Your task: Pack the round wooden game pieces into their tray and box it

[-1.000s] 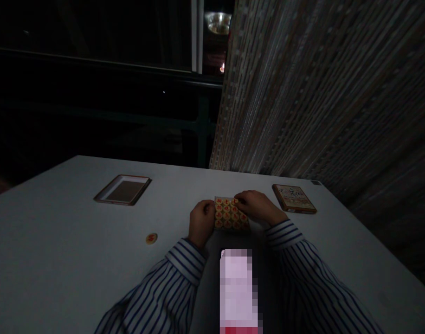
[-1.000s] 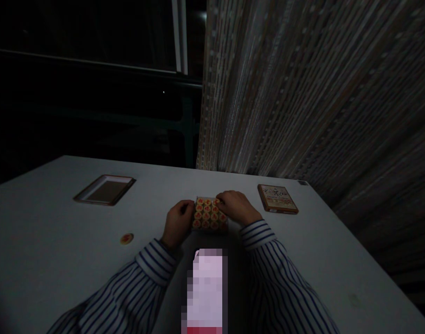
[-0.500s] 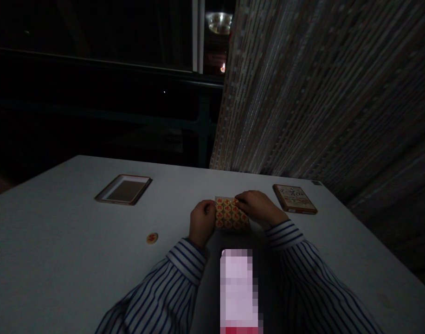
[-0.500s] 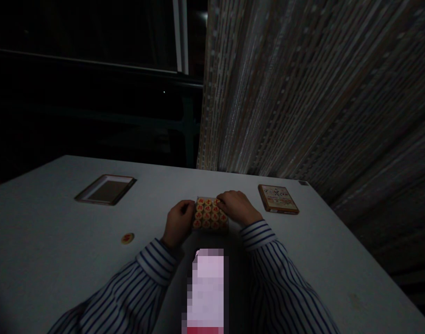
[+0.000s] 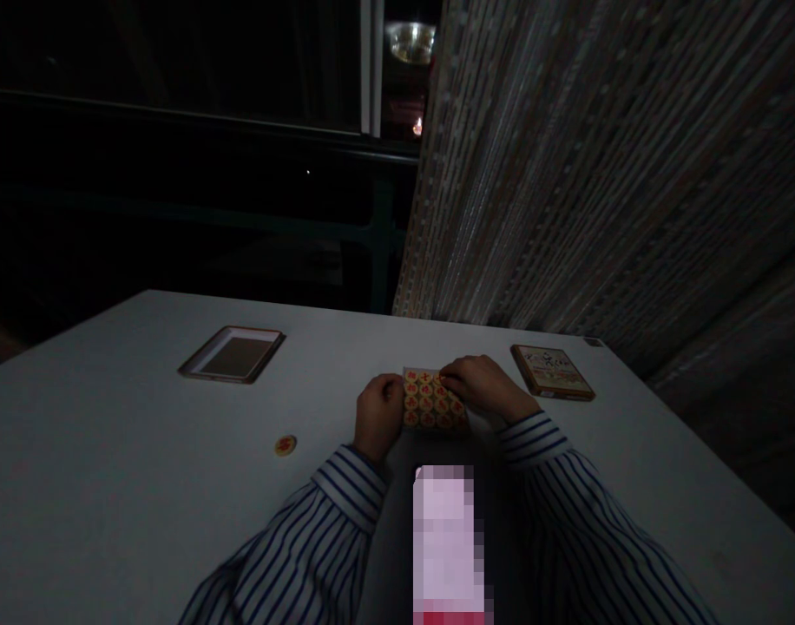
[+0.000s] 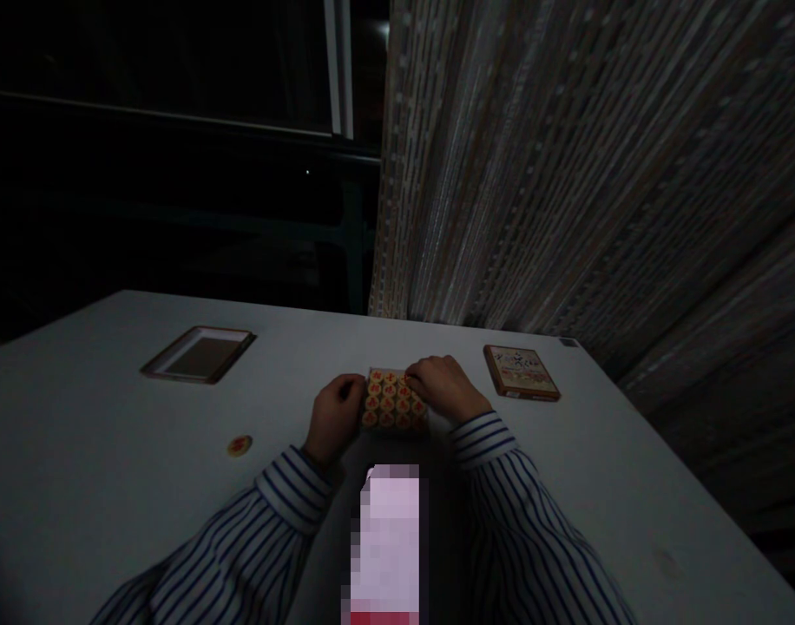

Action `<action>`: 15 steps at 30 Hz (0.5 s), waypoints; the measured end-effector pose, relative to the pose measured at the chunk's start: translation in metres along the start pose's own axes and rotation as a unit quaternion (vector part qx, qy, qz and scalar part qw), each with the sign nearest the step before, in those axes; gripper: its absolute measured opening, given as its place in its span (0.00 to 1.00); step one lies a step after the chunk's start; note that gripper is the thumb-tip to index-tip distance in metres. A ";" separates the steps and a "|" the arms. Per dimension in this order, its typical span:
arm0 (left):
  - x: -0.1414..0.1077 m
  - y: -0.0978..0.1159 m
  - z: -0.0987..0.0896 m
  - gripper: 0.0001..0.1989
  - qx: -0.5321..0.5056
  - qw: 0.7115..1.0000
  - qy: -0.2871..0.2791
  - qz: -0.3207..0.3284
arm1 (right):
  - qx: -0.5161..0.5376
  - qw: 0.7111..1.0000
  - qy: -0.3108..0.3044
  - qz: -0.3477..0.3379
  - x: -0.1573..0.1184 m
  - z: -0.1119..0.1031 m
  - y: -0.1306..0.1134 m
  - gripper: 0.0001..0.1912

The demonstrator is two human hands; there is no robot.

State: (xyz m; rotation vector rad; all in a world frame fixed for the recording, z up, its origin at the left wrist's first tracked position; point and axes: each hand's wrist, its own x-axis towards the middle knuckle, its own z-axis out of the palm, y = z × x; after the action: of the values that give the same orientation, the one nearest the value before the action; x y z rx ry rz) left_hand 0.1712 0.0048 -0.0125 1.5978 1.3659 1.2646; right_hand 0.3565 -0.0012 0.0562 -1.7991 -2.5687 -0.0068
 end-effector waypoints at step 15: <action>0.000 0.001 -0.001 0.12 0.013 1.000 -0.005 -0.003 | -0.031 0.999 0.007 -0.011 -0.001 -0.002 -0.001 0.15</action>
State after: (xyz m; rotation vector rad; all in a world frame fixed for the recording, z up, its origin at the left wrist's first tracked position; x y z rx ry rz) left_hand 0.1710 0.0045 -0.0117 1.6146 1.3859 1.2383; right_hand 0.3561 -0.0020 0.0580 -1.7828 -2.6074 -0.0989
